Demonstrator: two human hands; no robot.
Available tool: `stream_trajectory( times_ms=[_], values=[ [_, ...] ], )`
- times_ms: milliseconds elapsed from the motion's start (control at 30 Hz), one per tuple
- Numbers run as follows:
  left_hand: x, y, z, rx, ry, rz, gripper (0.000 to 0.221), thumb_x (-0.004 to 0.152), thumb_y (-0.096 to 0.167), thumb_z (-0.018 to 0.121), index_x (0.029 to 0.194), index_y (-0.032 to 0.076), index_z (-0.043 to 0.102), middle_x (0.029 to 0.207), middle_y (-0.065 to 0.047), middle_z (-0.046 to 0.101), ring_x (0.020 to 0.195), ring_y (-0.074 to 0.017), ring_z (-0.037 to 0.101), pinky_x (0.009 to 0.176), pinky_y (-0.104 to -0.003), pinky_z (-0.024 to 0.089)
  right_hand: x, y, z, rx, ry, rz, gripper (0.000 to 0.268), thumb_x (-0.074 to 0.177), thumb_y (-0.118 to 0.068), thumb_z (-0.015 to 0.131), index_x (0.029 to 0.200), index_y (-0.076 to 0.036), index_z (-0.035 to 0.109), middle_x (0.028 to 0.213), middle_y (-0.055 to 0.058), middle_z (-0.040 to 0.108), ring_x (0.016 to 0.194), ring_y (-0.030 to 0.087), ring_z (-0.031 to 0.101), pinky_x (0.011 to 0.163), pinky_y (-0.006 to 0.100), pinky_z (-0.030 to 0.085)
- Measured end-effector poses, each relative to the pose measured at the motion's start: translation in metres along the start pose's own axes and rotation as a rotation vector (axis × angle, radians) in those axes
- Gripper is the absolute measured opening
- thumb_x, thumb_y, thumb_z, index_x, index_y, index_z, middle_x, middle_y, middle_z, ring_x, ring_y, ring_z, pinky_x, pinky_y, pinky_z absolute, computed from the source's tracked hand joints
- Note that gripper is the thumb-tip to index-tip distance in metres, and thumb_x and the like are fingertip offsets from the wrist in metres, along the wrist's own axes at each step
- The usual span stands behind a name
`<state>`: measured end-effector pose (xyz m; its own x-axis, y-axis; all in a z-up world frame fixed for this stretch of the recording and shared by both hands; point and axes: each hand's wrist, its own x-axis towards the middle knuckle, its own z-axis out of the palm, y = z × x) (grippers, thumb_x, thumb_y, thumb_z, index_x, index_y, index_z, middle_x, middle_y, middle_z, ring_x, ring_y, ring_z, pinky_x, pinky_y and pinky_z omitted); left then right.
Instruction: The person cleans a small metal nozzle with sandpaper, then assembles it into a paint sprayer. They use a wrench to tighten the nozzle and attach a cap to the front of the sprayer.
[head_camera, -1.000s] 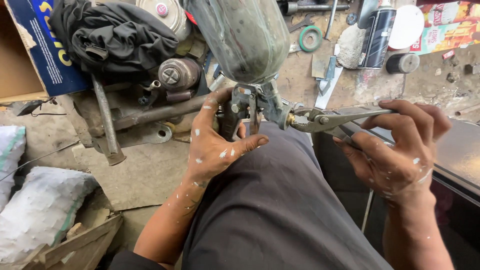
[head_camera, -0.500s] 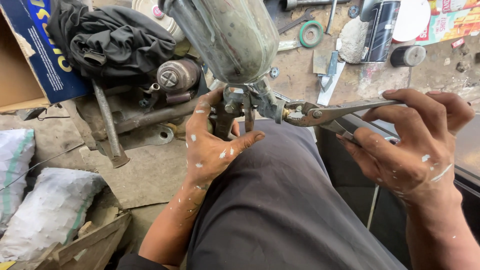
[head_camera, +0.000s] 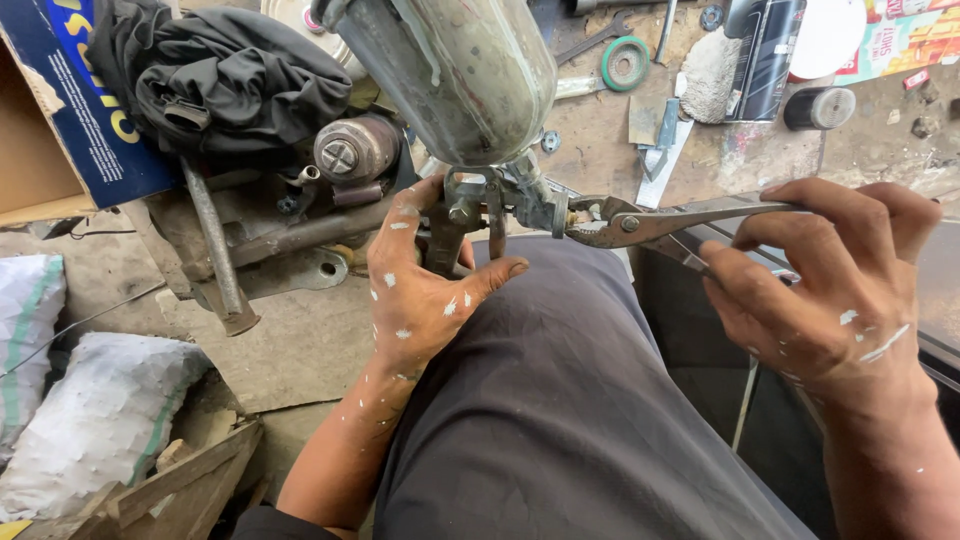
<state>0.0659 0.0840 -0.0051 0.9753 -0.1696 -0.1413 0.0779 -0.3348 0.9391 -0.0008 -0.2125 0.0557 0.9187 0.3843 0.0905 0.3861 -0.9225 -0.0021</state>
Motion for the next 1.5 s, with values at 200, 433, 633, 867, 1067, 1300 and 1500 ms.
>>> stream_trajectory(
  times_ms=[200,433,633,867,1067,1300,1500],
  values=[
    [0.0,0.004,-0.004,-0.019,-0.043,-0.025,0.082,0.063,0.015,0.098,0.131,-0.003,0.057,0.095,-0.008,0.07,0.068,-0.0125,0.063,0.066,-0.025,0.054,0.009,0.004,0.0,-0.107,-0.064,-0.093,0.046,0.093,-0.004,0.087,0.132,-0.029,0.082,0.116,0.0,0.076,0.089,0.014,0.068,0.078,0.031,0.052],
    [-0.001,-0.002,-0.007,0.005,-0.027,0.068,0.079,0.07,0.023,0.097,0.133,0.001,0.055,0.096,-0.006,0.068,0.07,-0.0125,0.063,0.068,-0.026,0.054,0.012,0.009,0.006,0.081,-0.17,-0.105,0.046,0.087,-0.008,0.079,0.132,-0.02,0.077,0.113,0.011,0.077,0.081,0.018,0.067,0.069,0.03,0.06],
    [0.008,-0.028,-0.016,0.04,-0.008,0.283,0.07,0.074,0.017,0.099,0.128,0.0,0.058,0.101,-0.01,0.06,0.079,-0.0185,0.058,0.071,-0.031,0.054,0.026,-0.012,-0.001,0.638,-0.415,0.303,0.073,0.066,0.005,0.07,0.135,-0.017,0.069,0.119,0.009,0.076,0.074,0.017,0.07,0.058,0.026,0.061],
    [0.01,-0.046,-0.021,0.117,-0.107,0.348,0.075,0.075,0.019,0.1,0.134,0.001,0.057,0.103,-0.009,0.06,0.079,-0.0176,0.06,0.07,-0.029,0.055,0.022,-0.017,0.014,0.71,-0.49,0.387,0.073,0.061,0.004,0.067,0.131,-0.017,0.072,0.109,0.004,0.078,0.054,0.019,0.064,0.048,0.032,0.052],
    [0.009,-0.054,-0.016,0.134,-0.126,0.36,0.08,0.072,0.017,0.102,0.135,0.002,0.055,0.108,-0.012,0.062,0.087,-0.0226,0.062,0.078,-0.034,0.055,0.017,-0.015,0.024,0.795,-0.536,0.445,0.074,0.059,0.005,0.064,0.129,-0.017,0.074,0.101,0.002,0.079,0.049,0.017,0.06,0.045,0.029,0.05],
    [0.016,-0.04,-0.009,0.109,0.038,0.283,0.063,0.066,-0.001,0.093,0.118,0.001,0.056,0.099,-0.009,0.058,0.079,-0.0211,0.058,0.073,-0.033,0.052,0.002,-0.006,0.056,0.666,-0.468,0.282,0.092,0.069,-0.005,0.056,0.16,-0.007,0.04,0.126,0.021,0.057,0.106,0.036,0.057,0.098,0.045,0.049],
    [0.011,-0.047,0.011,-0.509,0.126,-0.278,0.111,0.058,0.016,0.098,0.15,-0.004,0.038,0.133,-0.033,0.052,0.125,-0.0369,0.05,0.107,-0.049,0.048,-0.045,0.0,0.203,0.69,-0.498,0.644,0.074,0.093,-0.018,0.058,0.162,-0.008,0.033,0.116,0.03,0.056,0.108,0.055,0.06,0.095,0.065,0.048]
  ],
)
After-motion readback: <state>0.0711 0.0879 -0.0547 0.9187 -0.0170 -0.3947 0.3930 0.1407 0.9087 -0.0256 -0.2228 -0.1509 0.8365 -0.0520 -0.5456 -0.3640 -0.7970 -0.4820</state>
